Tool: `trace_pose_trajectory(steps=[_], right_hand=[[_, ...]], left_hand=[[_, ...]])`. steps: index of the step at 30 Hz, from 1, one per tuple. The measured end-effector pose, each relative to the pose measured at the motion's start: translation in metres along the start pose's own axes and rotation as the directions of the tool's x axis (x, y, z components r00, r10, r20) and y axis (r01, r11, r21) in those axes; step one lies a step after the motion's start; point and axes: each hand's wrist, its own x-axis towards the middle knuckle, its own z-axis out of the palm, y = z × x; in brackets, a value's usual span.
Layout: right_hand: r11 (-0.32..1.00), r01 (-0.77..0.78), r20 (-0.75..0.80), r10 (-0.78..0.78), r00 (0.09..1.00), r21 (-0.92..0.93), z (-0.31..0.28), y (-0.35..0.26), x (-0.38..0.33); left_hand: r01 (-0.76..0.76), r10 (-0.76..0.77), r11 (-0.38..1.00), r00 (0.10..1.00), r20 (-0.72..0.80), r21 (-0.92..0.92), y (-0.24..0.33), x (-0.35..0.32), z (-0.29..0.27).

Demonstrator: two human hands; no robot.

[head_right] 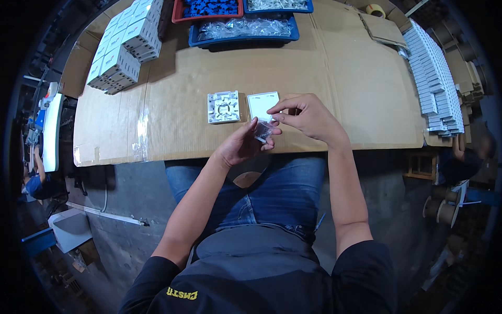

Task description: Manually assemble and package electronic components into boxes.

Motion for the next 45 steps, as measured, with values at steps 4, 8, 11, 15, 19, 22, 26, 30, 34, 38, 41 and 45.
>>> trace_pose_trajectory(steps=[4,8,11,15,19,22,26,30,34,38,41,45], right_hand=[[0.983,-0.158,0.0,0.159,0.987,-0.089,0.0,-0.013,0.001],[0.972,-0.143,0.102,0.163,0.981,-0.185,-0.002,-0.021,0.008],[0.973,-0.108,0.158,0.142,0.977,-0.206,-0.002,-0.023,0.011],[0.974,0.122,0.234,-0.075,0.969,-0.192,0.002,-0.006,0.015],[0.993,-0.029,0.346,0.068,0.936,-0.117,0.0,-0.011,0.019],[0.991,-0.038,0.431,0.092,0.898,-0.131,0.001,-0.008,0.02],[0.996,-0.081,0.516,0.093,0.852,-0.046,0.005,0.004,0.017],[0.954,-0.29,0.591,0.188,0.784,0.082,0.008,0.001,0.016],[0.971,-0.189,0.556,0.077,0.828,0.147,0.001,0.004,0.007],[0.996,-0.026,0.463,-0.017,0.886,0.086,-0.001,0.01,0.002],[0.994,-0.098,0.444,0.067,0.893,0.047,0.013,0.001,0.001],[0.99,-0.139,0.432,0.12,0.894,0.013,0.016,0.0,0.002]], left_hand=[[0.003,-0.003,1.0,0.999,0.032,0.021,0.001,0.0,0.002],[0.003,-0.004,0.998,1.0,0.025,0.058,0.005,-0.004,0.007],[0.007,-0.009,0.997,1.0,0.022,0.082,0.005,-0.003,0.007],[0.003,-0.004,0.993,1.0,0.009,0.118,0.004,-0.004,0.008],[-0.003,0.0,0.99,1.0,0.027,0.14,0.001,-0.003,0.001],[0.003,-0.005,0.985,1.0,0.014,0.174,-0.001,-0.003,-0.003],[-0.009,0.007,0.992,1.0,0.014,0.129,-0.004,-0.002,-0.003],[-0.014,0.006,0.993,0.998,0.064,0.115,-0.001,-0.004,-0.006],[-0.023,0.015,0.994,0.997,0.075,0.106,-0.002,-0.002,-0.006],[-0.017,0.002,0.99,0.995,0.105,0.141,0.001,-0.003,-0.001],[-0.008,-0.013,0.987,0.992,0.128,0.16,-0.001,-0.004,-0.014],[0.009,-0.025,0.991,0.993,0.112,0.137,-0.004,-0.001,-0.016]])
